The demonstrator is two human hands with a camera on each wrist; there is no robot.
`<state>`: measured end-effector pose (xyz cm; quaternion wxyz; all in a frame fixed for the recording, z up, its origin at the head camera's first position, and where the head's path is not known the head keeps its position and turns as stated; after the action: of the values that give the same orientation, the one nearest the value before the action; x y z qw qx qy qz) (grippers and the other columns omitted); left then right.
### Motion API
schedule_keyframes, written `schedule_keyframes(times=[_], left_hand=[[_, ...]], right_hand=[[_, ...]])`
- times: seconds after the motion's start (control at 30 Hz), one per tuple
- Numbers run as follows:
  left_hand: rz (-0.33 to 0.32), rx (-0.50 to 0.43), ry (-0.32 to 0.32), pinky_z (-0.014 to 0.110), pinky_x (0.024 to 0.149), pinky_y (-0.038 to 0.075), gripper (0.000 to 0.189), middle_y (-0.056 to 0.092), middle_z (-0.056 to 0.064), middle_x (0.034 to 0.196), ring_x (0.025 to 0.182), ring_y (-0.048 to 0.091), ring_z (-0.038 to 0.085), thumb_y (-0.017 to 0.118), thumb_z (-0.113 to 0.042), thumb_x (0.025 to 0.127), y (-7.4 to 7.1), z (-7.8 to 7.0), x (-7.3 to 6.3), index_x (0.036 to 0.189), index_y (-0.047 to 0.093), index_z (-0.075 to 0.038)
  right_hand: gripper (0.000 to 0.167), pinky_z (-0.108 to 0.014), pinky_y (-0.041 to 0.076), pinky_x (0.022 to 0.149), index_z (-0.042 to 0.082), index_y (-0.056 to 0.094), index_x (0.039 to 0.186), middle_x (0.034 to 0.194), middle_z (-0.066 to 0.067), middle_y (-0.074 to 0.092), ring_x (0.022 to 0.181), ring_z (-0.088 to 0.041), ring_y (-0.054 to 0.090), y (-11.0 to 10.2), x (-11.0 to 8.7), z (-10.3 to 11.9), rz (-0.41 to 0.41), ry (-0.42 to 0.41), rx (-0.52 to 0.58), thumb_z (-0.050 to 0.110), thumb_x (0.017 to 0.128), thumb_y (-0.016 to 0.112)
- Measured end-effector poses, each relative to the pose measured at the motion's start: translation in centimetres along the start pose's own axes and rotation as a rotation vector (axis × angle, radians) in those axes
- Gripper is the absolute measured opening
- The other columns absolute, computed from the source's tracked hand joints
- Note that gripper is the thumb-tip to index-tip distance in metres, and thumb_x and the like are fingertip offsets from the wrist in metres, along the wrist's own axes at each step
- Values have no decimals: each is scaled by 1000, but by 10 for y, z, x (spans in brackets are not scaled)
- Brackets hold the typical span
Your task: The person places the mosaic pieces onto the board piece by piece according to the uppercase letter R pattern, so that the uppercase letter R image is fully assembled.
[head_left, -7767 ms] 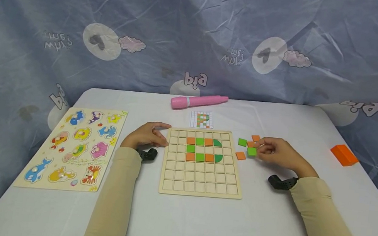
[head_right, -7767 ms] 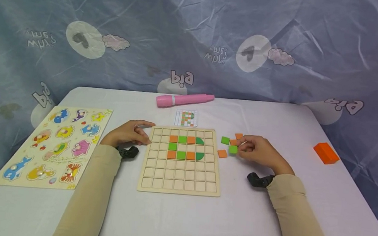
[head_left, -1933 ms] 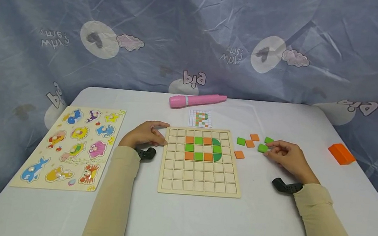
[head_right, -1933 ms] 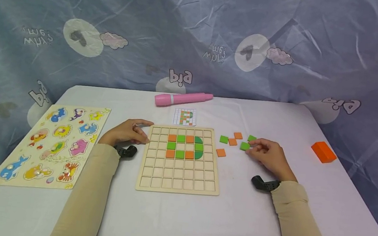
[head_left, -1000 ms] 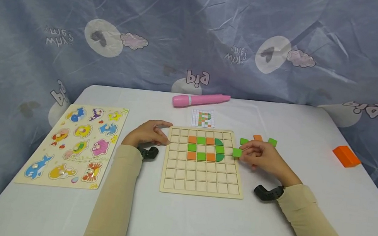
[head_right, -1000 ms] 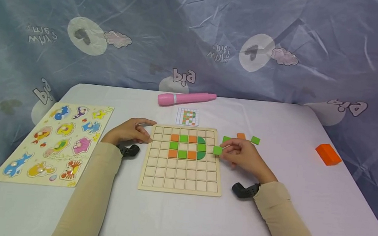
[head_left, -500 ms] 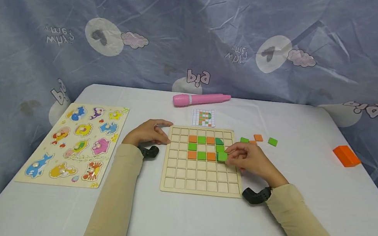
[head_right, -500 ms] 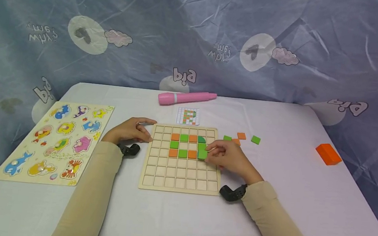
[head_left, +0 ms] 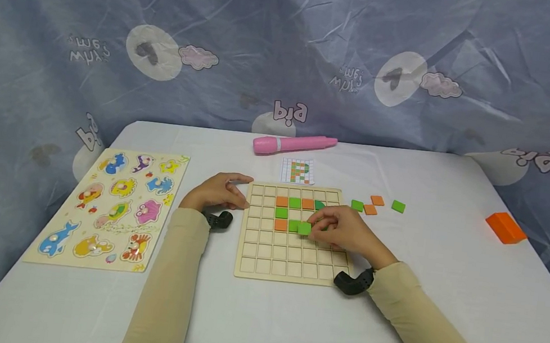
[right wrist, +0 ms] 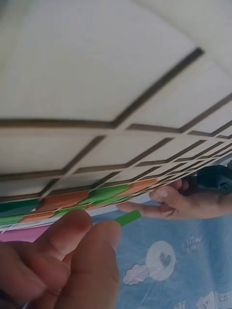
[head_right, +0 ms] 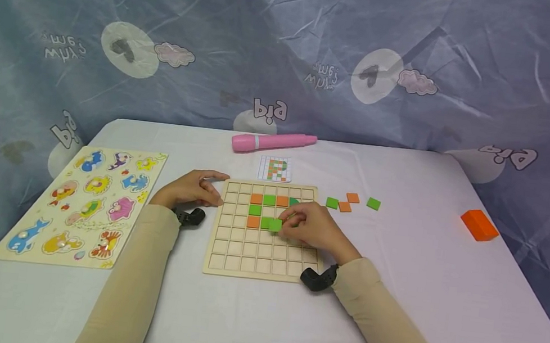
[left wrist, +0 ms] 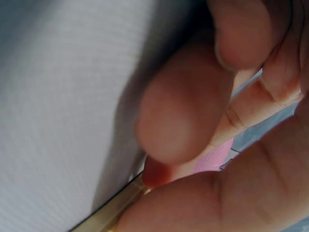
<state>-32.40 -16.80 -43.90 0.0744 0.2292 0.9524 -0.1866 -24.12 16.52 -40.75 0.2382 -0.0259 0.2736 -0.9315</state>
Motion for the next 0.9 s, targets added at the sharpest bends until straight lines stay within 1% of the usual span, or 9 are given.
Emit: schedule_keyframes(times=[0.2, 0.4, 0.47, 0.67, 0.8, 0.9], left_hand=[[-5, -5, -4, 26, 66, 53, 78, 76, -2, 79, 67, 65, 10, 85, 2, 88, 1, -1, 0, 158, 53, -1], [-31, -10, -44, 24, 65, 53, 78, 75, 0, 80, 66, 64, 11, 88, 2, 85, 0, -1, 0, 157, 55, -3], [-33, -12, -52, 24, 66, 54, 78, 75, 0, 81, 66, 63, 11, 88, 1, 85, 0, -1, 0, 156, 56, -4], [-18, 4, -28, 25, 68, 54, 78, 76, -1, 82, 68, 65, 11, 87, 0, 86, -1, 0, 1, 157, 55, -3], [-6, 7, -18, 26, 69, 54, 78, 77, 0, 83, 69, 65, 11, 86, 0, 87, -1, 1, 1, 158, 53, -2], [-16, 8, -28, 26, 68, 54, 78, 77, 0, 84, 68, 65, 11, 87, -1, 86, -1, 0, 1, 157, 54, -3]], right_hand=[[22, -24, 41, 53, 0, 79, 109, 83, 1, 77, 56, -9, 50, 10, 3, 4, 10, -29, -56, 7, 89, 84], [22, -24, 46, 62, 0, 80, 106, 83, 3, 78, 67, -11, 58, 18, 7, 10, 22, -91, -132, 8, 88, 87], [20, -24, 48, 66, 2, 80, 105, 81, 5, 77, 70, -10, 61, 21, 9, 12, 30, -93, -152, 8, 88, 88], [17, -28, 52, 77, 6, 80, 102, 77, 10, 73, 72, -9, 62, 29, 12, 17, 49, -89, -200, 10, 88, 89], [16, -30, 51, 78, 7, 80, 101, 76, 11, 72, 73, -9, 61, 33, 14, 21, 53, -110, -226, 10, 88, 89], [16, -28, 50, 76, 7, 79, 100, 77, 11, 71, 74, -8, 59, 35, 15, 24, 54, -141, -245, 8, 87, 89]])
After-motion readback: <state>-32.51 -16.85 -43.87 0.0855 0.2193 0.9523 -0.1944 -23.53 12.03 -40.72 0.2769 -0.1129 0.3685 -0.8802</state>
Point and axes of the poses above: each hand's wrist, its own x-axis towards the middle knuckle, its own y-axis out of the palm, z = x × y, the point moved 2 cm from there along x, towards the middle knuckle
